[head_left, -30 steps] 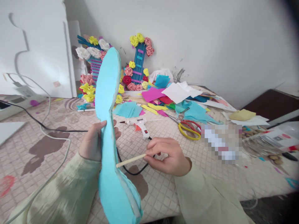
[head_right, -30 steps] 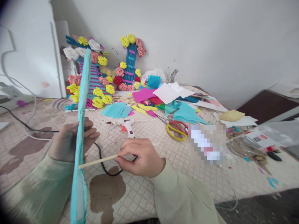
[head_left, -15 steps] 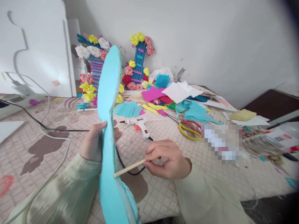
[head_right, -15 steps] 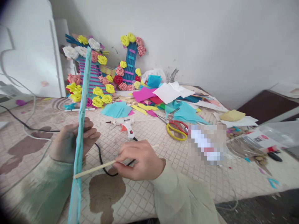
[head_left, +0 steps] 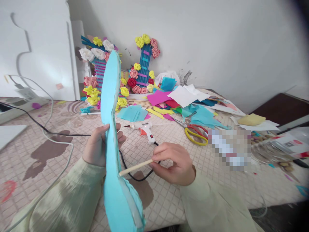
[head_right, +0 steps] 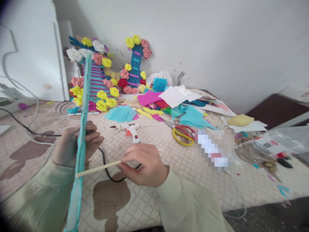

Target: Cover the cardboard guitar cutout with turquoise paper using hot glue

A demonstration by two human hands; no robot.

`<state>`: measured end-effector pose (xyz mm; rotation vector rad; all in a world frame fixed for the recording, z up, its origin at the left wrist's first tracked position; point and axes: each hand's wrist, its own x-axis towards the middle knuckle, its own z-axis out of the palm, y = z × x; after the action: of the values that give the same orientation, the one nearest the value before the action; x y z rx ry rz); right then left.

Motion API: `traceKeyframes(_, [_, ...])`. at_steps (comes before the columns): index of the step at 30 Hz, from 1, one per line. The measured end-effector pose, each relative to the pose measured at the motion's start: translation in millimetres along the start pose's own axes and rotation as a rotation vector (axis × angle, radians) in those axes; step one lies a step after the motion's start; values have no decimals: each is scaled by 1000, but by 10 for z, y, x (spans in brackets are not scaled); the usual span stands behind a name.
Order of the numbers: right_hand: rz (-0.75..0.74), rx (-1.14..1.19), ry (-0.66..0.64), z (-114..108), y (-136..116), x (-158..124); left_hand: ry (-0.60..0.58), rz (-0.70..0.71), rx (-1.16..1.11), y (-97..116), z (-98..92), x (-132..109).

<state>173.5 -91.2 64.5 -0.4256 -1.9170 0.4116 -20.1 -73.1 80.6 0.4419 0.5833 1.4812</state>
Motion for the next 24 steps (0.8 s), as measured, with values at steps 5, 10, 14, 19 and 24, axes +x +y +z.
traceKeyframes(5, [47,-8,50,12,6,0,-8,3,10,7,27,-7])
traceKeyframes(10, [76,-5,18,19,6,-18,-14,-5,32,2,22,-13])
traceKeyframes(14, [24,-12,-27,21,1,-31,-26,-11,36,-8,27,-13])
traceKeyframes(19, [-67,-70,-37,18,0,-33,-38,-23,40,-15,9,-14])
traceKeyframes(24, [48,-138,109,35,9,-44,-54,-45,55,-46,-56,-2])
